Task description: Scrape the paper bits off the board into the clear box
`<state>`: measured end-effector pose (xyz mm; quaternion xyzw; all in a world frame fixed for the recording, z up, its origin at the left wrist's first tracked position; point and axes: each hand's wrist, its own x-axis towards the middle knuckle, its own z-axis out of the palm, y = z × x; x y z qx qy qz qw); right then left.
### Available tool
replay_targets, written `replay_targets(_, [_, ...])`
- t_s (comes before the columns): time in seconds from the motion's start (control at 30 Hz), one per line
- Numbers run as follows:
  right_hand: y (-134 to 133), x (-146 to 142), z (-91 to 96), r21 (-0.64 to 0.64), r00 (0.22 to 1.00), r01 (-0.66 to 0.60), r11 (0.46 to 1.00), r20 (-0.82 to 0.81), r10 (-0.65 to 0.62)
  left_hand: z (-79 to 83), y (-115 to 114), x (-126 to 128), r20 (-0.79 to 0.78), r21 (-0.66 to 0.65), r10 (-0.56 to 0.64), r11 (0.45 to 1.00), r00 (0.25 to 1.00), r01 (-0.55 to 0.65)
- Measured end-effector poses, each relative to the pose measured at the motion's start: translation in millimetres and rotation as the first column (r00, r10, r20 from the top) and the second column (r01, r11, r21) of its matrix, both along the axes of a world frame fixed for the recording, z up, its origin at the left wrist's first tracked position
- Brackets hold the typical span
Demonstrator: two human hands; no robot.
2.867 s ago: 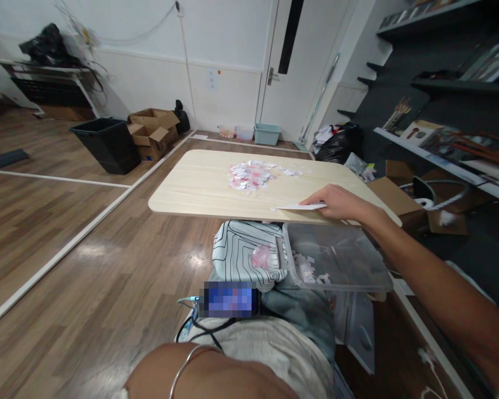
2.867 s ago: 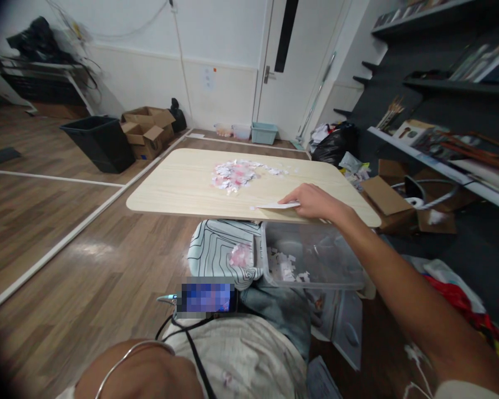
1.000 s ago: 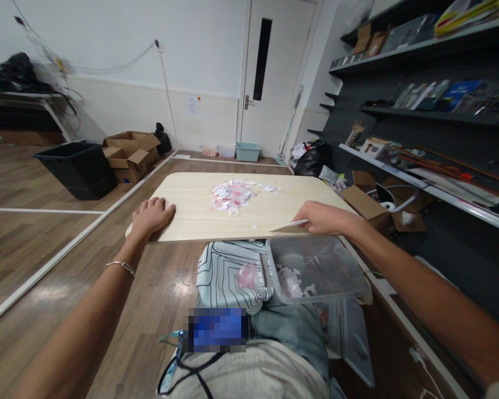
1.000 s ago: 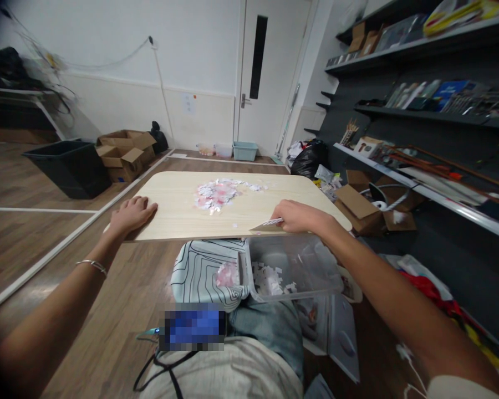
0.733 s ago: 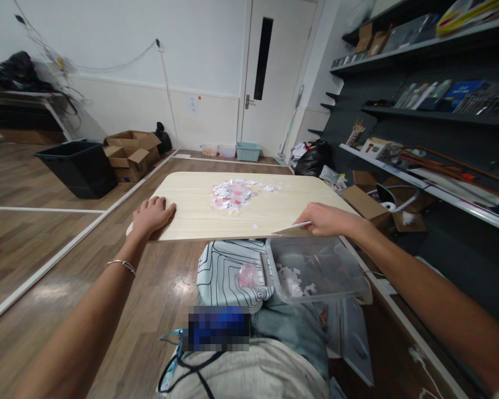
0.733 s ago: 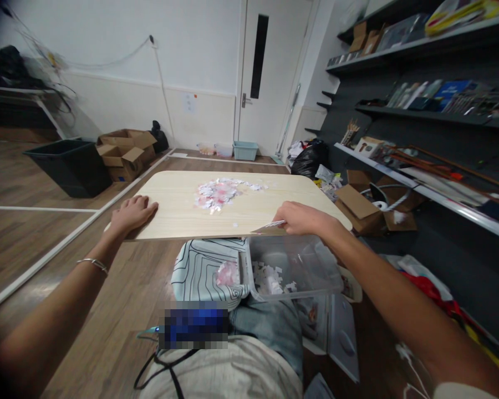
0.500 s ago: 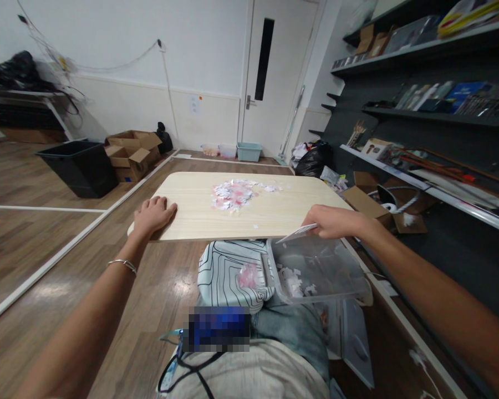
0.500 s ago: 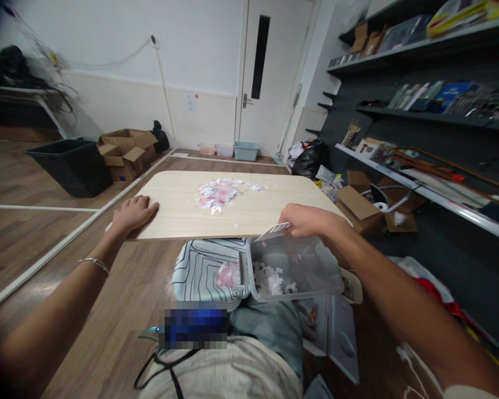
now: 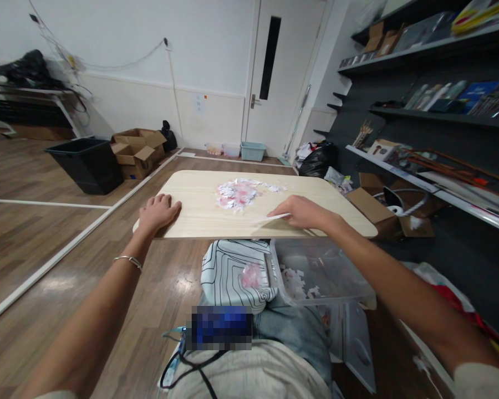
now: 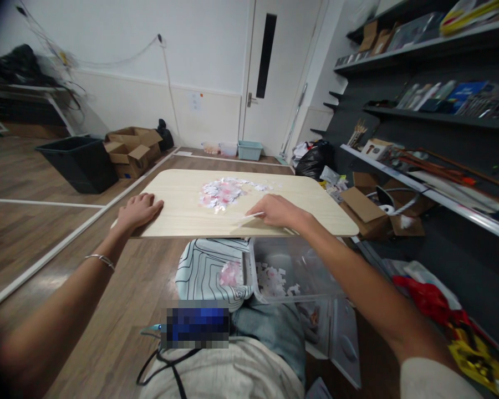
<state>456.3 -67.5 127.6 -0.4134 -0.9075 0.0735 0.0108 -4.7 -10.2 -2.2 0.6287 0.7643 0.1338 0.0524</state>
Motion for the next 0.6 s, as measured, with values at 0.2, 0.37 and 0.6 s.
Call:
replay_targets(0.2, [-6, -21, -12.0, 0.035, 0.988, 0.02, 0.999, 0.154, -0.026, -0.5, -1, 0, -0.003, 0.002, -0.002, 1.0, 1.0, 0.002])
replay_targets(0.37, [-10, -17, -7.5, 0.023, 0.982, 0.029, 0.999, 0.187, -0.033, -1.6, -2, 1, 0.012, 0.033, 0.008, 0.999, 1.0, -0.008])
replay_targets(0.6, [-13, 14, -11.0, 0.016, 0.987, 0.001, 1.0, 0.158, -0.004, -0.7, -2, 0, 0.013, 0.023, 0.005, 1.0, 1.0, -0.006])
